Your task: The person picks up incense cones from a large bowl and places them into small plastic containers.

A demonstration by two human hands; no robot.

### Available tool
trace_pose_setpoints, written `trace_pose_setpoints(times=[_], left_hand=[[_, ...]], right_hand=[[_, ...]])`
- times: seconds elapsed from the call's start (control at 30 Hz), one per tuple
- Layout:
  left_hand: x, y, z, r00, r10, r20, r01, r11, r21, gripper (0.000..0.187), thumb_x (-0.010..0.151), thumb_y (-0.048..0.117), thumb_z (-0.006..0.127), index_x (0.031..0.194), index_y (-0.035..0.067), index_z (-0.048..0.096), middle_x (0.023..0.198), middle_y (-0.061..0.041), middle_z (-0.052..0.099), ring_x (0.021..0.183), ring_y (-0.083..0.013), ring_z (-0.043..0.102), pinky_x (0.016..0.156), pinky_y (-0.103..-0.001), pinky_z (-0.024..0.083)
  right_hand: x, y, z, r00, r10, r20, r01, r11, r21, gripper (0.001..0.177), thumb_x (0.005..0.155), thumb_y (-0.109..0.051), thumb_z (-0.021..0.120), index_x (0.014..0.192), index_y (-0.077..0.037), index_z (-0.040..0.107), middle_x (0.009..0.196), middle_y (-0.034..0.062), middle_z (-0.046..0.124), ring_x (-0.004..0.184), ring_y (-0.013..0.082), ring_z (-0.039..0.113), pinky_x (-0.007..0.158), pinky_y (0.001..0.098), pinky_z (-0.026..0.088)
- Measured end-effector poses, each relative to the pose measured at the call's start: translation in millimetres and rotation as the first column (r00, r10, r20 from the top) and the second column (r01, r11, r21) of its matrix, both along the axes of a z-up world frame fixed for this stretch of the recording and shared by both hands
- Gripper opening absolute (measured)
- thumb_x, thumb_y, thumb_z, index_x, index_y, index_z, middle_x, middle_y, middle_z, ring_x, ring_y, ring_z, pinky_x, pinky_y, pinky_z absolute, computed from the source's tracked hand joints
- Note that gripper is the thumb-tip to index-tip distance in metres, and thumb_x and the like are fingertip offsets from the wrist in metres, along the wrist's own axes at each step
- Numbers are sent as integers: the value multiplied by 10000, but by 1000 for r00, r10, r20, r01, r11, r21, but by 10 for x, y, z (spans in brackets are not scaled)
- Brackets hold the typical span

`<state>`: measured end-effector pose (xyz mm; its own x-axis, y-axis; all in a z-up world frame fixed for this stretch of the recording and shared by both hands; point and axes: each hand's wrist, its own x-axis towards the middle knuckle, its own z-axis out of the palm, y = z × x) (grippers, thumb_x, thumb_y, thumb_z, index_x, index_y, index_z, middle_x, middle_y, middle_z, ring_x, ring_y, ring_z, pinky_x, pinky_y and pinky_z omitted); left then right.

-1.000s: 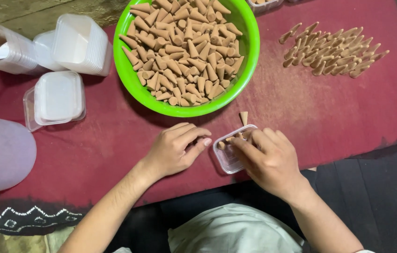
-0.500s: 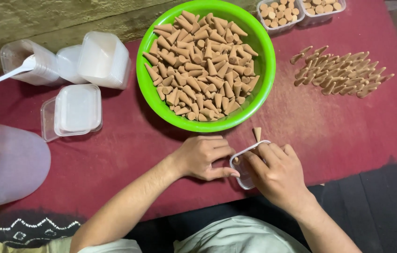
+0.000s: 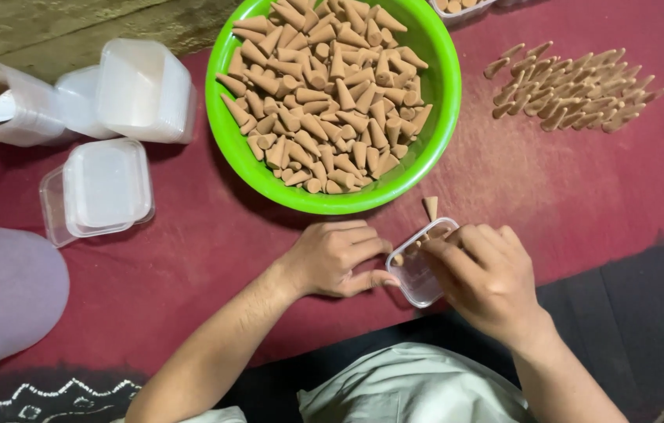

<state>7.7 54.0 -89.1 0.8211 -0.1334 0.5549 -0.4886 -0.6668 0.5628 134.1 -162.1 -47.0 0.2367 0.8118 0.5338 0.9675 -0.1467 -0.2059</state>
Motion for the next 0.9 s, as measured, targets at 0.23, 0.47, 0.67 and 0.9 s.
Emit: trace_pose_setpoints(times=[0.23,0.47,0.67,0.9], left_hand=[[3,-30,-27,1000,29,2,-29,1000,4,367,965,434,678,960,69,717,712,-70,602,675,-239,656,630,-329,576],[-2,-35,-28,999,50,6,-50,999,21,376,964,455,675,959,81,718,720,-62,607,677,-229,656,619,-324,573],[6,-6,27,977,167,131,-175,983,57,377,1008,436,612,918,83,708,682,-42,579,587,-208,616,531,-302,541],[-46,60,72,859,314,404,-373,925,75,272,1024,325,577,940,136,754,633,27,524,502,-152,531,465,-264,485]], right_hand=[[0,-61,34,991,1,-132,2,1000,27,100,880,-43,738,950,-107,772,725,57,533,609,276,531,580,355,410],[-16,11,53,991,24,-132,-16,998,62,90,888,-31,738,931,-103,771,738,60,546,598,282,523,577,373,423],[506,-50,46,952,18,-307,-5,999,41,224,834,32,766,1026,-81,791,847,92,659,704,316,624,666,406,516],[895,176,1,939,185,-289,-163,982,101,220,892,145,711,1028,-10,787,918,161,695,767,368,649,732,436,547]])
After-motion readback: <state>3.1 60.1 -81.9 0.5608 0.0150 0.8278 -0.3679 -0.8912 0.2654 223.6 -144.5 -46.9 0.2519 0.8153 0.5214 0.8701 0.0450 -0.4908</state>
